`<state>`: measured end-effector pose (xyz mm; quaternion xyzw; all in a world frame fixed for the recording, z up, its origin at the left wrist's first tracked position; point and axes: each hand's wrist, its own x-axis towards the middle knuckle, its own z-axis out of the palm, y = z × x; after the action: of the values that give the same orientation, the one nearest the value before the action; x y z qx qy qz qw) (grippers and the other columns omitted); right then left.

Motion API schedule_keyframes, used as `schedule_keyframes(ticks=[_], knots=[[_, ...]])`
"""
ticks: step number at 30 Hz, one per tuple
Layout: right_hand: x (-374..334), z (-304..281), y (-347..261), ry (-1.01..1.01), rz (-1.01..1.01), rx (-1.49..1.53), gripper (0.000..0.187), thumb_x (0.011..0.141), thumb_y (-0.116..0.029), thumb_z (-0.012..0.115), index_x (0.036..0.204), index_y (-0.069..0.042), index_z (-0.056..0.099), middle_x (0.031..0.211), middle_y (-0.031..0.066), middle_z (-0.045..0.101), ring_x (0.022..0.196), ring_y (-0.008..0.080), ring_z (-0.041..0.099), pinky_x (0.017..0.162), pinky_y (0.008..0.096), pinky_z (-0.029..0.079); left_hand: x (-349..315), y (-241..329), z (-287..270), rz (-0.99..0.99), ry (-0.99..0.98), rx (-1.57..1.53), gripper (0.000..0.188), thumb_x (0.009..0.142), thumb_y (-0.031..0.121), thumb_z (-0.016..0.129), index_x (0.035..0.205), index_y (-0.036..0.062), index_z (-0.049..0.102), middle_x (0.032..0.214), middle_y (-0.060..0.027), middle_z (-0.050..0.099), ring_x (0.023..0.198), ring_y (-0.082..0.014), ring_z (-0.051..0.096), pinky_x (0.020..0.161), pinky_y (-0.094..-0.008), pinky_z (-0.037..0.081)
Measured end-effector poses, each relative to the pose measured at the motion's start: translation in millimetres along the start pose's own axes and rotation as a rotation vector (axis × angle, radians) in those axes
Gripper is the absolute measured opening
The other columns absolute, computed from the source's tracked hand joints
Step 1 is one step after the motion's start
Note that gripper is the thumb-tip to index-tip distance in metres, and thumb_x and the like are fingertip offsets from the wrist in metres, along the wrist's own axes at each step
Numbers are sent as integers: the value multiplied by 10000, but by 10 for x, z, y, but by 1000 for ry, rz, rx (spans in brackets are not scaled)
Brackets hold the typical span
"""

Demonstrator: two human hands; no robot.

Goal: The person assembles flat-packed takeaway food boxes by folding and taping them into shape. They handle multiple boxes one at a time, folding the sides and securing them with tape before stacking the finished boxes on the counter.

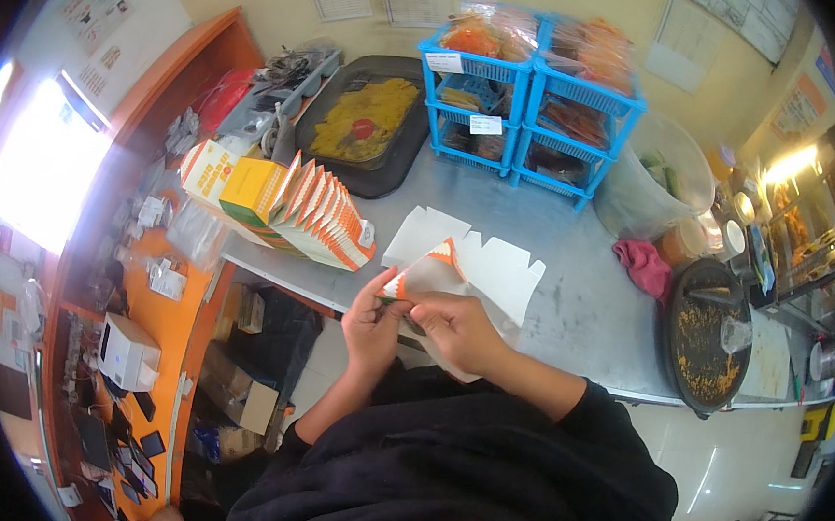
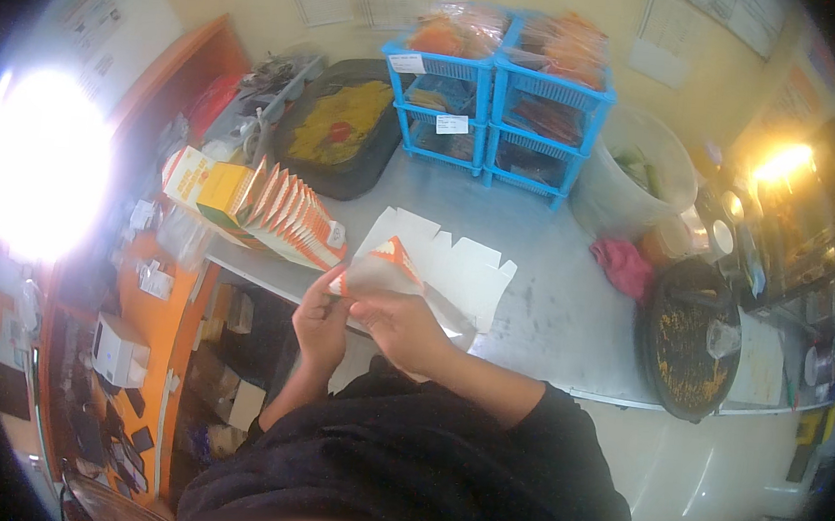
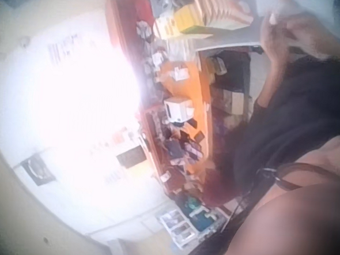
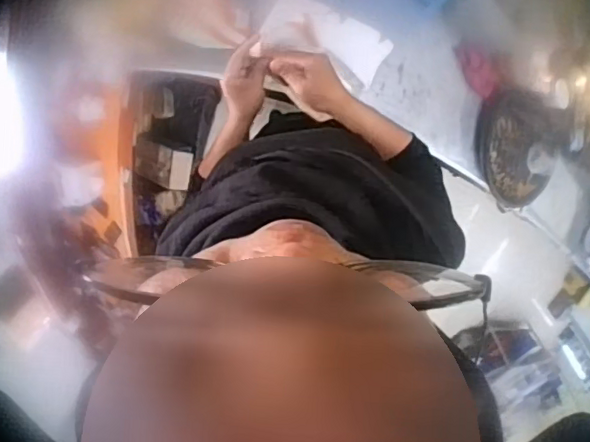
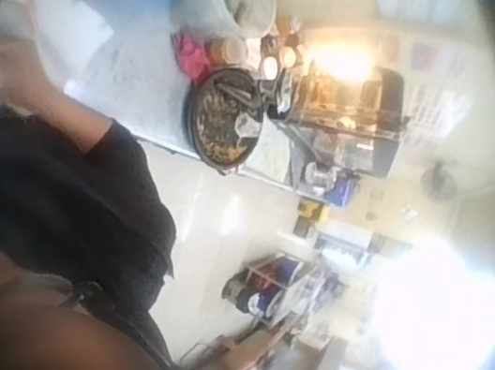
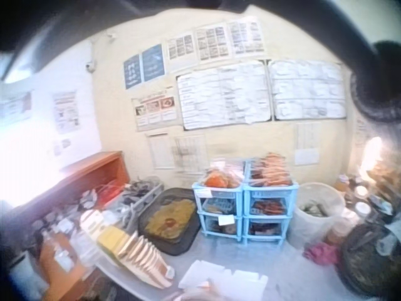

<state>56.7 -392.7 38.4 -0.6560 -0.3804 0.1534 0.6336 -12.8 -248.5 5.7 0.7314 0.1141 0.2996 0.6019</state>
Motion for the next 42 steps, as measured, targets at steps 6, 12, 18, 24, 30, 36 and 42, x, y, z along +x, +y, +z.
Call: schedule_keyframes(ticks=[6, 12, 18, 24, 30, 36, 42], knots=[[246, -207, -252, 265, -395, -346, 253, 944, -226, 609, 1068, -15, 673, 921, 138, 684, 804, 273, 657, 747, 335, 508, 44, 39, -249, 28, 207, -227, 232, 871, -72, 675, 1095, -19, 642, 897, -19, 670, 775, -44, 595, 701, -182, 470], [286, -4, -7, -75, -496, -412, 140, 874, -170, 638, 792, -61, 671, 719, 80, 647, 592, 264, 600, 590, 347, 484, -47, 44, -364, 178, 112, 60, 351, 930, 326, 689, 951, -23, 652, 752, -37, 636, 683, -88, 564, 605, -240, 436], [351, -344, 184, 129, -422, -353, 279, 964, -241, 558, 844, -21, 681, 845, 78, 707, 734, 230, 671, 644, 350, 521, 163, 125, -496, 124, -180, -362, 798, 816, 495, 765, 1337, -26, 458, 1302, -167, 531, 1202, -234, 504, 989, -374, 399], [538, -396, 229, 727, -143, 299, 490, 1062, -391, 354, 1278, 21, 509, 1229, 169, 571, 1102, 236, 595, 930, 366, 460, 247, 153, -347, 206, -391, -310, 1403, 624, 538, 884, 1543, 33, -49, 1584, -174, 154, 1465, -322, 198, 1166, -474, 194], [653, 146, 116, 464, -232, -584, 513, 895, -247, 654, 1342, -37, 513, 1418, 241, 430, 1295, 378, 436, 1012, 478, 382, 354, 49, -507, 93, -52, -270, 1226, 642, 286, 866, 1545, 41, 72, 1547, -121, 255, 1404, -246, 315, 1116, -429, 322], [902, 208, 59, 5, -143, -367, 457, 873, -157, 651, 1307, -39, 567, 1273, 223, 592, 1189, 405, 553, 1003, 454, 429, 345, -2, -720, -102, -388, -607, 1167, 673, 510, 863, 1530, 27, 235, 1503, -115, 341, 1381, -229, 360, 1112, -398, 333], [1411, 273, -109, 380, -599, -615, 384, 779, -84, 683, 1161, -114, 702, 1292, 176, 619, 1160, 367, 615, 967, 431, 497, 657, 196, -1240, -57, -338, -405, 1134, 758, 701, 685, 1547, 28, 225, 1514, -164, 259, 1421, -283, 278, 1137, -464, 258]])
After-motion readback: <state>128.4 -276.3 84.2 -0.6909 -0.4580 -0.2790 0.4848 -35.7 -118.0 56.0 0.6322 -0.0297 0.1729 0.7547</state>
